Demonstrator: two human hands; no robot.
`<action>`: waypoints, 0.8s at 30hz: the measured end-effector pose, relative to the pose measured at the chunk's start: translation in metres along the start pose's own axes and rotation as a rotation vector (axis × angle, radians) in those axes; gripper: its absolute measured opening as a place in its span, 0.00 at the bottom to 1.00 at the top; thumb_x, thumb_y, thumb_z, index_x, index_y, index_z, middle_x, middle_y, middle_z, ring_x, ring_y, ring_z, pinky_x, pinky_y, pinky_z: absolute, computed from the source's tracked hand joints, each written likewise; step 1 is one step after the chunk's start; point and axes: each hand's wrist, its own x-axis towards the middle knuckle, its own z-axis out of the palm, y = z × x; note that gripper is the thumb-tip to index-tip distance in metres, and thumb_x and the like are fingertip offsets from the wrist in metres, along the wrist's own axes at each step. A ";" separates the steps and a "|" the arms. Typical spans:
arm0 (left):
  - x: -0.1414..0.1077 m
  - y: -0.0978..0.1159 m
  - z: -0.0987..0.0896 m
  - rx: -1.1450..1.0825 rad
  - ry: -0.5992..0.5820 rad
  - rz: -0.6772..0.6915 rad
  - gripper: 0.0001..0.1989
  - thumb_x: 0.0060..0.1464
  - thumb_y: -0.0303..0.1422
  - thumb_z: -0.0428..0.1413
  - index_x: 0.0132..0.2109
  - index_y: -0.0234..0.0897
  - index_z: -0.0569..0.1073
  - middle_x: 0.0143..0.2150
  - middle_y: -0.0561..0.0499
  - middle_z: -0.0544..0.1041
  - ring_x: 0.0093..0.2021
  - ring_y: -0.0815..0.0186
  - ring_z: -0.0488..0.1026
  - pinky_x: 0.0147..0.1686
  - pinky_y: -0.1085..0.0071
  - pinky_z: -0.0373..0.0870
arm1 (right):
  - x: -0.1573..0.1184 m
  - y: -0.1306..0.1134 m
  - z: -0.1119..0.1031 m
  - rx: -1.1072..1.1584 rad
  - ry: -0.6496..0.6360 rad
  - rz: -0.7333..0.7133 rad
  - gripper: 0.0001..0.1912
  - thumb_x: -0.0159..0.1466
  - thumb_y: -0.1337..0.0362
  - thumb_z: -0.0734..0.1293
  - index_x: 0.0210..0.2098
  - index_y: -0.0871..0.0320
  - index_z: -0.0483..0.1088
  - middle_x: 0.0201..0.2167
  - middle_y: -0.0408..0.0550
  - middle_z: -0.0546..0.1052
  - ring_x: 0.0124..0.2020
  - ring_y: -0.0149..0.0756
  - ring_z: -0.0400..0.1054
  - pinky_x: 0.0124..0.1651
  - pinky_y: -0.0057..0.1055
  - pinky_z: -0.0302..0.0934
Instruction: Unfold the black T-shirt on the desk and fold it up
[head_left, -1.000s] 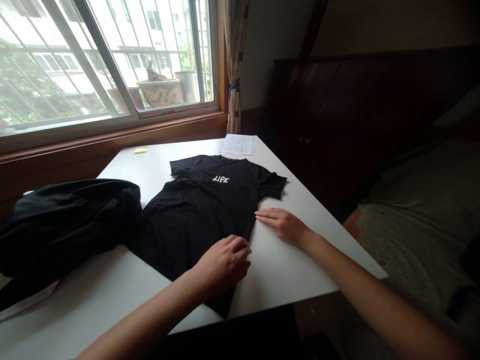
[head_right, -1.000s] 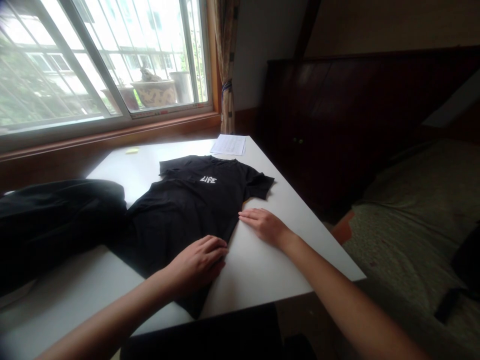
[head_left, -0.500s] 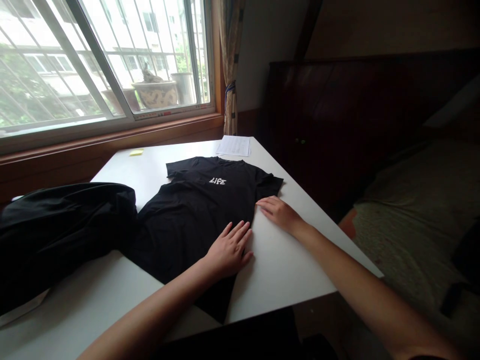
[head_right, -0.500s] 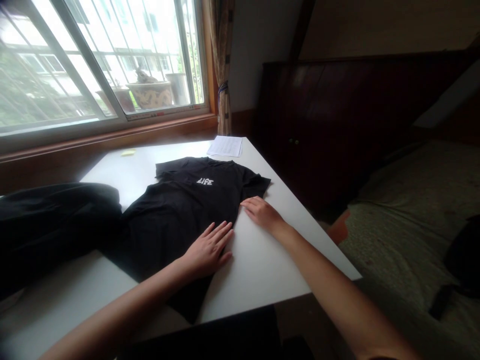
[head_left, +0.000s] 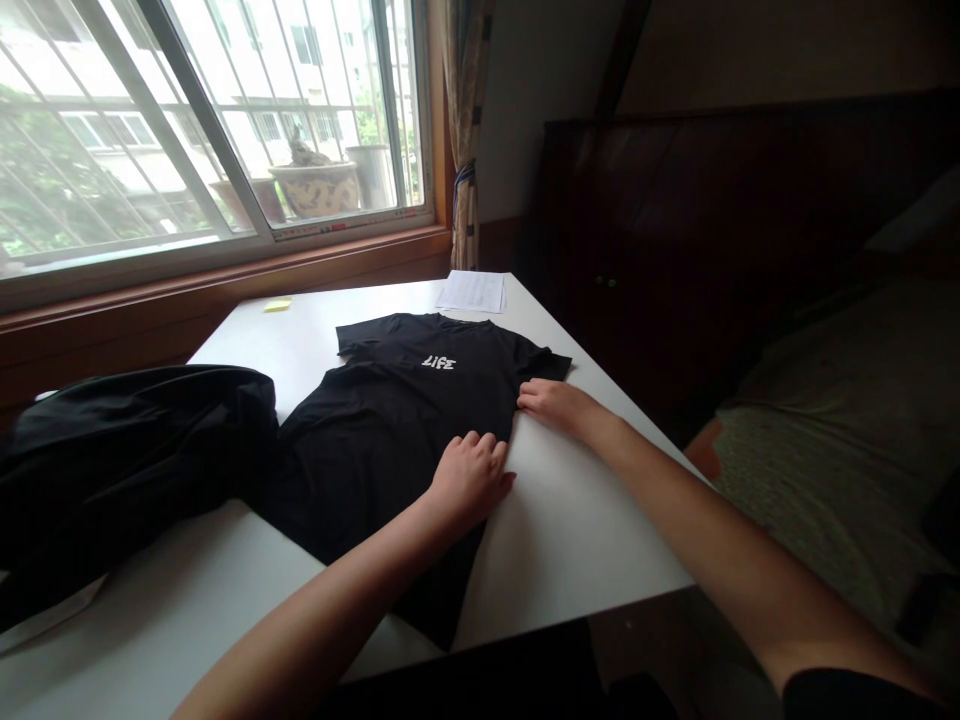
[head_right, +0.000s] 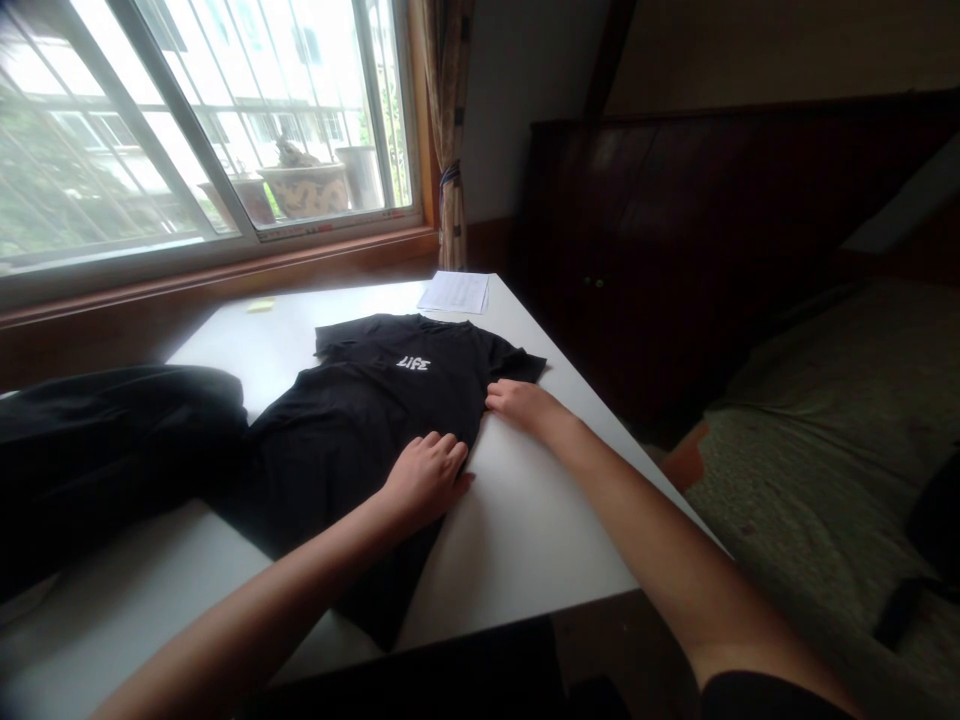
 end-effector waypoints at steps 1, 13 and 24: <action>0.004 0.001 0.000 0.003 -0.003 -0.024 0.12 0.63 0.42 0.57 0.46 0.37 0.72 0.44 0.44 0.75 0.46 0.53 0.71 0.44 0.60 0.69 | -0.001 0.001 0.000 0.009 0.007 -0.018 0.07 0.68 0.70 0.66 0.36 0.58 0.77 0.36 0.51 0.76 0.40 0.39 0.69 0.43 0.32 0.64; 0.021 0.001 0.012 -0.025 -0.012 -0.086 0.04 0.59 0.29 0.55 0.42 0.37 0.73 0.42 0.45 0.75 0.42 0.55 0.74 0.41 0.62 0.69 | -0.017 -0.010 -0.003 0.086 0.139 -0.038 0.13 0.73 0.64 0.61 0.40 0.59 0.77 0.40 0.53 0.79 0.42 0.40 0.73 0.46 0.34 0.66; 0.012 -0.007 0.015 -0.066 0.044 -0.156 0.03 0.61 0.30 0.52 0.40 0.41 0.71 0.41 0.51 0.75 0.39 0.61 0.76 0.34 0.68 0.70 | -0.006 -0.017 -0.005 -0.110 0.048 -0.047 0.09 0.69 0.69 0.63 0.34 0.56 0.74 0.34 0.48 0.75 0.38 0.37 0.67 0.32 0.30 0.54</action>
